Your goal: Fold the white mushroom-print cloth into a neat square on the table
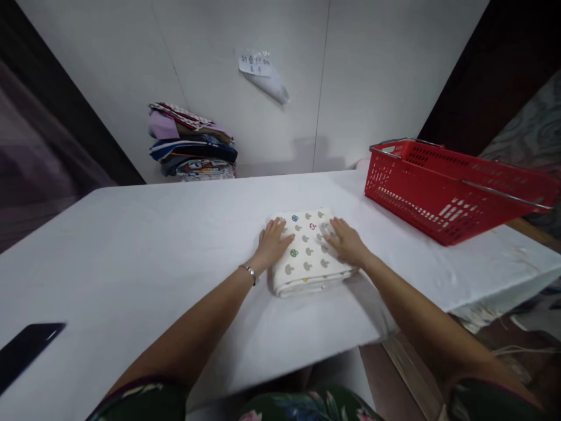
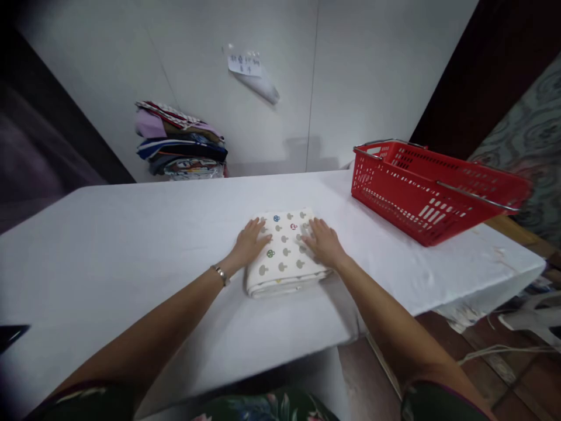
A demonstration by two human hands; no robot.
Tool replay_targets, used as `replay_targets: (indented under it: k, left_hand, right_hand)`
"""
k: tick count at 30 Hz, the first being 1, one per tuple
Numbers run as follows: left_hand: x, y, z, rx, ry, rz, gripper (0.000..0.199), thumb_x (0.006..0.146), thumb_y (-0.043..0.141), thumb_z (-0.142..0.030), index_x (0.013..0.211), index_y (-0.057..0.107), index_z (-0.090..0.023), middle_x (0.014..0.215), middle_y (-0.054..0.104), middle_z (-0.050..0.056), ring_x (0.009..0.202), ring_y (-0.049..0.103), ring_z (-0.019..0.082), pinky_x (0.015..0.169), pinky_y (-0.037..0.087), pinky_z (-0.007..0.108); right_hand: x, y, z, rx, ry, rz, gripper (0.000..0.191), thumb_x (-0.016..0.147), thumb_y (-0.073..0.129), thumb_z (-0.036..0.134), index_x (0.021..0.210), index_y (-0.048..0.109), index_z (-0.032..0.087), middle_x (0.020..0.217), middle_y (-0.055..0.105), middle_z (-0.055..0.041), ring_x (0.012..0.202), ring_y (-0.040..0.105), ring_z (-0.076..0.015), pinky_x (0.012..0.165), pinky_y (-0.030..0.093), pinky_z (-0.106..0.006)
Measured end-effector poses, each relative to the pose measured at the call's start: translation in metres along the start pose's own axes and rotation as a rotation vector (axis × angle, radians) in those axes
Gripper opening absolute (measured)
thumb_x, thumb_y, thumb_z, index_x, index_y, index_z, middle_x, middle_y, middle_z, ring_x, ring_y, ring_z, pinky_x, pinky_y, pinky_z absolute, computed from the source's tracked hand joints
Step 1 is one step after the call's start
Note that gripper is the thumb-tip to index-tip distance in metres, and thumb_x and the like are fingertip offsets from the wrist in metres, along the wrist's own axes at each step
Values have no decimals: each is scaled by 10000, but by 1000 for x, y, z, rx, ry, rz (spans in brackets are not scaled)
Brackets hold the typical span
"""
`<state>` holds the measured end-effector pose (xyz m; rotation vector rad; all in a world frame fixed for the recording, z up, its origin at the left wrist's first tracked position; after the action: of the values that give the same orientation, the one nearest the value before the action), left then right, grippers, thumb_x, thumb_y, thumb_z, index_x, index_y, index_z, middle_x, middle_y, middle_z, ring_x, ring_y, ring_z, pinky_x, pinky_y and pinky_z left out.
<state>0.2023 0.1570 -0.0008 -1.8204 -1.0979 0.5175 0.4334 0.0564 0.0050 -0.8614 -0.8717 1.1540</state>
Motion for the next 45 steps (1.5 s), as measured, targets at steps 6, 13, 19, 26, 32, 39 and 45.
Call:
replay_targets:
  k: [6, 13, 19, 26, 32, 39, 45]
  left_hand:
    - [-26, 10, -9, 1, 5, 111, 552, 900, 336, -494, 1390, 347, -240, 1534, 183, 41, 1416, 86, 229, 1118, 175, 465]
    - [-96, -16, -12, -51, 149, -56, 516, 891, 390, -479, 1322, 449, -202, 1482, 324, 55, 1371, 252, 202, 1131, 221, 367]
    - [-140, -11, -14, 43, 196, -55, 459, 817, 523, -364, 1264, 488, -265, 1436, 390, 22, 1314, 343, 218, 1098, 306, 386]
    - [-136, -7, -37, 137, 105, -147, 448, 752, 511, -207, 1198, 482, -236, 1296, 464, 68, 1225, 401, 233, 986, 420, 353]
    - [-137, -9, -43, 197, 51, -96, 333, 770, 510, -244, 1102, 487, -240, 1211, 497, 66, 1146, 434, 242, 904, 449, 371]
    - [-141, -7, -34, 113, 114, -140, 295, 757, 514, -197, 1049, 526, -235, 1168, 521, 56, 1123, 458, 224, 922, 448, 351]
    - [-127, -11, -19, -348, -152, -93, 503, 771, 593, -392, 1218, 479, -192, 1319, 486, 92, 1163, 505, 212, 917, 462, 298]
  right_hand:
    - [-23, 13, 1, 174, 84, 147, 584, 875, 455, 495, 1388, 402, 222, 1527, 200, -32, 1410, 112, -208, 1129, 133, -400]
    - [-76, -19, -27, 668, 337, -137, 430, 866, 467, 444, 1180, 603, 185, 1224, 606, -75, 1063, 580, -210, 800, 509, -306]
    - [-110, -11, -21, 605, 522, 21, 497, 845, 502, 494, 1189, 564, 141, 850, 681, -92, 524, 580, -110, 427, 432, -191]
    - [-94, -4, -11, 529, 475, 81, 597, 757, 609, 538, 1159, 555, 98, 464, 533, 20, 372, 486, -125, 391, 406, -232]
    - [-90, -10, -15, 458, 343, -142, 512, 784, 572, 480, 1167, 564, 140, 609, 592, 18, 475, 515, -109, 485, 406, -219]
    - [-89, -5, -23, 228, 383, 87, 508, 825, 480, 553, 1047, 644, 127, 726, 678, -80, 614, 613, -194, 623, 447, -292]
    - [-70, -8, -20, 176, 435, 23, 617, 795, 512, 571, 1219, 570, 128, 1176, 622, -142, 1057, 580, -266, 854, 430, -321]
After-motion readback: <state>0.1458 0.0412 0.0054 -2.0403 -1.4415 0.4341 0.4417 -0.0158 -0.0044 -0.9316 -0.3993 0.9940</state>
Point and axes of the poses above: each hand's wrist, its own x-axis towards the middle knuckle, its own y-axis out of the palm, z = x × y, the point moved 4 cm from there along x, towards the middle knuckle
